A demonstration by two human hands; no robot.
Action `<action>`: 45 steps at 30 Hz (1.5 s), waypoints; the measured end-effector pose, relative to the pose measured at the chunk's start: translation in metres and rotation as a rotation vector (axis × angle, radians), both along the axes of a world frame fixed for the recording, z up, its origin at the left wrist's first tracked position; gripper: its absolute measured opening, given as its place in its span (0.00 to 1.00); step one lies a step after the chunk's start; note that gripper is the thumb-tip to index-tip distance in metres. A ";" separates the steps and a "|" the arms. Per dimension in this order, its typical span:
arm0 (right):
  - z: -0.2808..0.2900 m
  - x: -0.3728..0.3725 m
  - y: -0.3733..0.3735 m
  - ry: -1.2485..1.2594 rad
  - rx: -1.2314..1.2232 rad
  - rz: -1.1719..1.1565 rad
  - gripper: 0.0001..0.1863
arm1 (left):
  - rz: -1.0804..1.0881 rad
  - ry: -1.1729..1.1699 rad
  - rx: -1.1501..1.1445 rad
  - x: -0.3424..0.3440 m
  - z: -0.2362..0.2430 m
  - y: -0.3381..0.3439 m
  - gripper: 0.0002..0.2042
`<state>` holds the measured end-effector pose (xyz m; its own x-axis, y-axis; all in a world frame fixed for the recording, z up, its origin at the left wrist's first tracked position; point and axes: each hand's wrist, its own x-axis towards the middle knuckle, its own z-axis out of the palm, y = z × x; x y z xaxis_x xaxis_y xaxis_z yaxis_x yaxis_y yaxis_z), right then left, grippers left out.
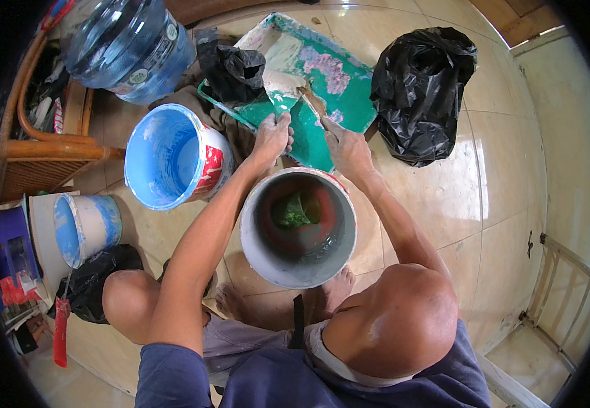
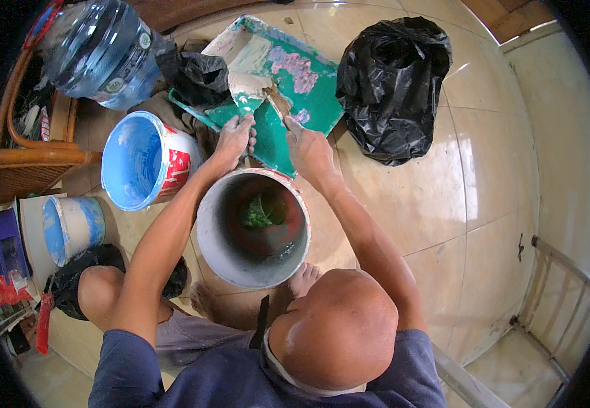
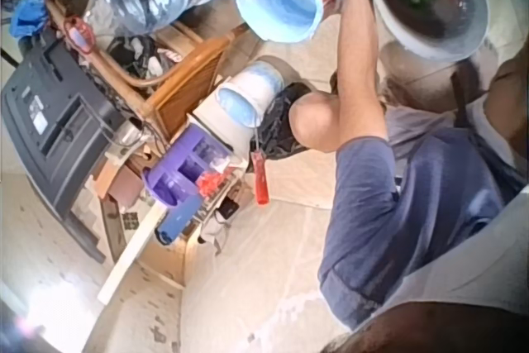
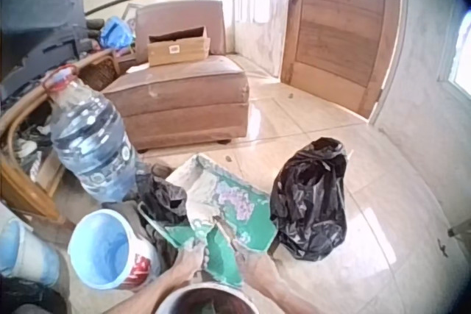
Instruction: The person mixes different colored paints and liquids between several buckets and a paint tray on the floor. They use a small cup to transfer liquid, a piece of wood for stirring, and a putty knife to scrape and mix paint in the tray.
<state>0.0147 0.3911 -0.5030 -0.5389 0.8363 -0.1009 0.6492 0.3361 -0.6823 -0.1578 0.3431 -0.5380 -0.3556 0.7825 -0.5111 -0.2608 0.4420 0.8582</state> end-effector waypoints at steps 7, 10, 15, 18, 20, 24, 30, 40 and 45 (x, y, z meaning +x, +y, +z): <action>-0.016 -0.022 0.041 0.030 0.173 0.124 0.17 | -0.037 0.055 0.014 0.001 0.000 -0.001 0.14; -0.011 -0.025 0.046 0.040 0.123 0.072 0.17 | -0.044 0.078 0.007 0.004 0.002 0.001 0.13; -0.003 -0.001 0.008 0.073 0.077 0.069 0.17 | -0.048 0.069 0.004 0.001 0.003 -0.003 0.14; 0.005 -0.003 0.007 0.012 0.006 0.080 0.18 | -0.039 0.061 0.002 0.000 0.001 -0.001 0.14; 0.005 -0.005 0.012 0.008 -0.015 0.093 0.18 | -0.046 0.063 0.007 -0.002 0.001 0.002 0.14; 0.003 -0.005 0.014 0.056 -0.018 0.091 0.18 | -0.025 0.034 -0.012 -0.004 0.001 0.000 0.13; -0.004 -0.009 0.010 0.015 0.033 0.079 0.18 | -0.065 0.092 -0.003 0.002 0.001 0.002 0.14; -0.012 -0.006 0.015 -0.005 0.106 0.122 0.18 | -0.091 0.078 0.015 0.001 0.000 0.003 0.13; -0.010 -0.012 0.007 0.076 0.080 0.122 0.18 | -0.034 -0.017 -0.019 -0.011 -0.002 0.001 0.13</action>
